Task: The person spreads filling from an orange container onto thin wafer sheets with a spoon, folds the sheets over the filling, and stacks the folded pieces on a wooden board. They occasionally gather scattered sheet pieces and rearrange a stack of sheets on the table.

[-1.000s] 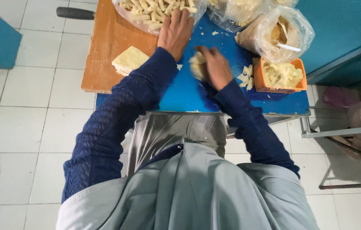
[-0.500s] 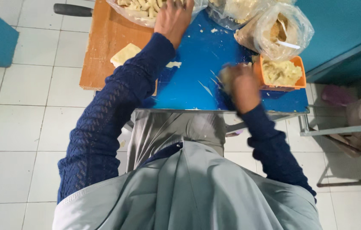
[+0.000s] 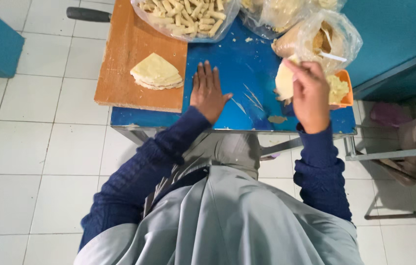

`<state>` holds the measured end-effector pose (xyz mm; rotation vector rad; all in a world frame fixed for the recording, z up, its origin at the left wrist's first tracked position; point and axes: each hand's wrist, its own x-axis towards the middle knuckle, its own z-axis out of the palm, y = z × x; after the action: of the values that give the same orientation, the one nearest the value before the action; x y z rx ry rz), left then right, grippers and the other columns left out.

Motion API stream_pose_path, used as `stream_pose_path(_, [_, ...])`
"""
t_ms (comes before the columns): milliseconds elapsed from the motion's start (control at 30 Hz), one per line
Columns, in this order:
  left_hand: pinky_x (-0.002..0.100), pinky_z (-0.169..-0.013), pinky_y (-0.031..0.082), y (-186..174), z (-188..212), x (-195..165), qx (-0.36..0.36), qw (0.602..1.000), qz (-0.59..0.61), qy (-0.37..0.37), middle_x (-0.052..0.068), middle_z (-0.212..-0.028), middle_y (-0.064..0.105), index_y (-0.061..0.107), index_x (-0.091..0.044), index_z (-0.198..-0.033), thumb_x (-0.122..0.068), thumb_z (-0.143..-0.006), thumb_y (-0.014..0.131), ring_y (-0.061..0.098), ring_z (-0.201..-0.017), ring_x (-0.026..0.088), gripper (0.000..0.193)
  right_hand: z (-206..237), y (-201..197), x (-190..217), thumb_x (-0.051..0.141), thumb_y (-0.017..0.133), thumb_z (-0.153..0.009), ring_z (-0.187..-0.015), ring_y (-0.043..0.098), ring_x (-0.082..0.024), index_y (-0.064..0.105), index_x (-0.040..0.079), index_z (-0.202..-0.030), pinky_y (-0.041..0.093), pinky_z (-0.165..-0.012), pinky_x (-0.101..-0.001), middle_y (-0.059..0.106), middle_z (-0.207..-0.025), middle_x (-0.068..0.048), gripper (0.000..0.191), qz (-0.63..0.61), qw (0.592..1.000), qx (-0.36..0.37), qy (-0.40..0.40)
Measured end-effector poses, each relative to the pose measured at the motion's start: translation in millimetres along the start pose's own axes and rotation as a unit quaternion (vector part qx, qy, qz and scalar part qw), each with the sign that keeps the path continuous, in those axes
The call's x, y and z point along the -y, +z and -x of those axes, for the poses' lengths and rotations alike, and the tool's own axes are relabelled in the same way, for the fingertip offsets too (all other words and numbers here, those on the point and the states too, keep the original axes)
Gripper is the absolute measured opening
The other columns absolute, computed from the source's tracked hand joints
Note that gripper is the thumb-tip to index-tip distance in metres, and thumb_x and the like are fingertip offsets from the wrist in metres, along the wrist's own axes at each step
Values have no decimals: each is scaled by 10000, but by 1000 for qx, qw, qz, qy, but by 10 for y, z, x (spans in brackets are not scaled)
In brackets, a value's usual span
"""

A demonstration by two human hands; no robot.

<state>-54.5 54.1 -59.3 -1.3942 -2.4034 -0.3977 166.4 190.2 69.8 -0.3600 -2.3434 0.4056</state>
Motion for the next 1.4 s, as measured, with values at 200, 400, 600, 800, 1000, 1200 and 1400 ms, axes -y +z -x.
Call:
stream_pose_path(200, [591,-1264,107,398,-933,-348,68,996,24,-58,278,-1664,189,273,16,-1613,-639,-1030,415,141,-1562,430,888,128,-351,510,-77,596,-1053,-849,555,-204,708,100,-1361,438,-736,-294,589,-1104,-115,372,-38,998,-34,46])
stream_pose_path(400, [605,-1218,147,432,-1133,-758,45,992,77,92,262,-1646,243,299,-7,-1568,-613,-1036,397,188,-1544,420,813,362,-528,570,-82,580,-1058,-856,544,-138,719,78,-1328,434,-747,-258,612,-1116,-87,344,-64,992,-60,93])
stream_pose_path(600, [567,-1280,214,7,-93,-952,62,981,164,79,252,-1661,244,327,20,-1594,-635,-946,494,203,-1580,405,936,583,-643,458,-97,552,-1068,-912,490,-88,715,49,-1337,396,-779,-216,589,-1177,-44,347,-103,979,-97,145])
stream_pose_path(800, [613,-1220,147,58,125,-1186,109,988,98,45,341,-1606,146,311,45,-1532,-596,-968,503,120,-1521,490,875,642,-561,528,-68,556,-1081,-892,481,-74,706,18,-1325,389,-792,-212,585,-1177,-29,299,-165,969,-85,160])
stream_pose_path(1000, [356,-1119,527,205,-92,-1378,-59,792,608,4,134,-1359,730,716,-70,-1309,-135,-1015,419,584,-1402,279,423,500,-249,420,-45,556,-1055,-1164,621,-98,513,27,-1484,497,-1063,-245,634,-1326,-53,437,-392,898,-110,169])
stream_pose_path(1200, [283,-848,513,-394,279,-662,115,405,882,-212,48,-1089,726,668,-36,-1126,-336,-1103,451,668,-997,126,371,197,235,357,5,597,-1068,-1002,579,-100,454,44,-1593,466,-877,-239,636,-1169,-77,545,-532,822,24,204])
stream_pose_path(1400, [278,-808,520,-583,370,-427,8,412,892,-186,36,-1069,677,621,-29,-1163,-172,-1093,575,647,-946,92,166,3,526,672,-1,742,-957,-989,627,-212,612,69,-1297,505,-844,-291,638,-1244,-116,371,-102,994,-44,0])
